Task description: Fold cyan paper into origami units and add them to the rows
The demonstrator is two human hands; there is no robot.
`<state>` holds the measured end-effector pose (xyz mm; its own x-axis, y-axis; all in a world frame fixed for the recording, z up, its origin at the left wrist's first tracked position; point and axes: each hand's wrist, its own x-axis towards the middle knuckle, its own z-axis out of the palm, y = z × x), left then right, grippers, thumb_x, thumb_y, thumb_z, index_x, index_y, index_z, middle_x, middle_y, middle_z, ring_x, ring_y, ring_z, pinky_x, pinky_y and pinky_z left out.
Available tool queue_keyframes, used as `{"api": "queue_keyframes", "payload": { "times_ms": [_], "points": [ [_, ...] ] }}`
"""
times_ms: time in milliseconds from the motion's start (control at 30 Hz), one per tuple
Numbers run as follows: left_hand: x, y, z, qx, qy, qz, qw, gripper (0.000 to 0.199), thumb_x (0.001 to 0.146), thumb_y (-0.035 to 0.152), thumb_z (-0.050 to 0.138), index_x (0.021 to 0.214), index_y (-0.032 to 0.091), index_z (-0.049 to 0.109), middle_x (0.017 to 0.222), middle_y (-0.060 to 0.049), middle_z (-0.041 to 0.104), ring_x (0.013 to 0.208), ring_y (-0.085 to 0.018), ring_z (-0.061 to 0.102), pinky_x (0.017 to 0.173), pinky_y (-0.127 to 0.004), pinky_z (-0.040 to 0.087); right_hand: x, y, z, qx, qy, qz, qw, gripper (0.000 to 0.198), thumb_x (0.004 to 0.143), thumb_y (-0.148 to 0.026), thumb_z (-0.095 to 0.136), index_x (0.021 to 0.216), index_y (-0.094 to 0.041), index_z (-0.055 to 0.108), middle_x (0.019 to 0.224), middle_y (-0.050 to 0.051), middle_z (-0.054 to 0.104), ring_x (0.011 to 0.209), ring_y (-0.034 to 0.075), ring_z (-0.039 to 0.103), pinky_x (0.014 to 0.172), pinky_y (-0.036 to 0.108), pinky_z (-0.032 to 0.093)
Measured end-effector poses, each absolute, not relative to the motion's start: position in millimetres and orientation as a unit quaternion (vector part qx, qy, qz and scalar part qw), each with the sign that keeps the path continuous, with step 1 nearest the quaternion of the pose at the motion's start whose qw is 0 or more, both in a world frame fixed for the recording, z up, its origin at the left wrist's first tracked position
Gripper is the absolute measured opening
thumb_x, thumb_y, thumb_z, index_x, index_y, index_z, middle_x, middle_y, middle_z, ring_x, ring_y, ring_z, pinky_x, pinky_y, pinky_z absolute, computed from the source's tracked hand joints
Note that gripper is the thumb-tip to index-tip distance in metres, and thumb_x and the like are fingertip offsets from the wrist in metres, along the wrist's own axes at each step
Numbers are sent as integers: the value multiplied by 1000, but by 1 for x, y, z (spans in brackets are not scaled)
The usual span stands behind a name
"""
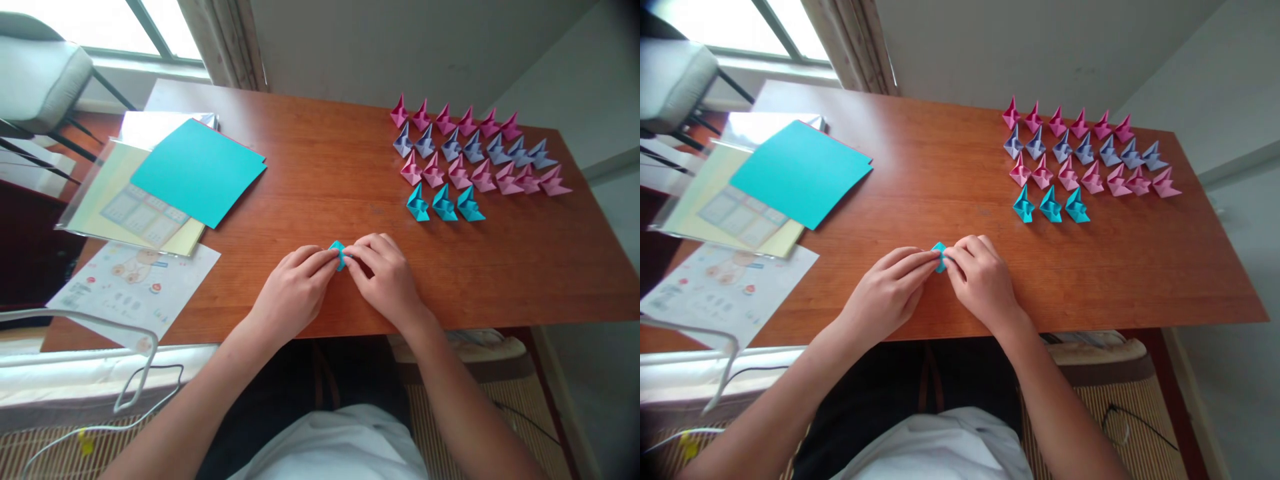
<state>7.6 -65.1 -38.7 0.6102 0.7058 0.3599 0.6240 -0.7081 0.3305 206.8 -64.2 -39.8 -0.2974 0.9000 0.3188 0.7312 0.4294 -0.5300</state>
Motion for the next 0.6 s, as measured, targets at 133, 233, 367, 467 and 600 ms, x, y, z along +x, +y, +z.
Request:
{"api": "queue_keyframes", "payload": {
  "times_ms": [133, 233, 367, 467, 600],
  "points": [
    [5, -62, -39, 898, 360, 240, 83, 32, 97, 9, 50, 122, 11, 68, 126, -10, 73, 110, -26, 65, 99, -41, 59, 212, -66, -35, -488, -824, 155, 242, 15, 96, -29, 65, 108, -21, 68, 98, 8, 69, 94, 25, 58, 84, 40, 51],
    [5, -60, -39, 896, 357, 251, 84, 31, 97, 9, 50, 121, 11, 69, 123, -11, 73, 107, -25, 66, 97, -40, 59, 210, -64, -32, -497, -824, 152, 225, 13, 94, -28, 67, 104, -19, 69, 97, 7, 69, 93, 25, 59, 84, 39, 51],
    [5, -60, -40, 888, 359, 270, 101, 31, 97, 9, 49, 121, 14, 68, 123, -11, 73, 107, -24, 66, 96, -41, 60, 206, -63, -29, -499, -823, 157, 222, 11, 96, -26, 65, 101, -18, 70, 96, 7, 70, 92, 23, 60, 83, 37, 51],
    [4, -59, -40, 871, 373, 287, 140, 30, 97, 10, 51, 120, 16, 69, 122, -9, 74, 107, -23, 67, 95, -40, 60, 207, -62, -28, -494, -826, 155, 224, 16, 99, -28, 60, 97, -18, 72, 93, 7, 70, 90, 22, 59, 82, 36, 50],
    [6, -56, -41, 843, 403, 304, 186, 23, 98, 13, 54, 113, 19, 71, 117, -7, 75, 104, -21, 68, 93, -37, 59, 208, -60, -30, -487, -825, 161, 239, 23, 102, -30, 56, 92, -19, 73, 89, 6, 70, 88, 21, 59, 82, 35, 49]
  ]
}}
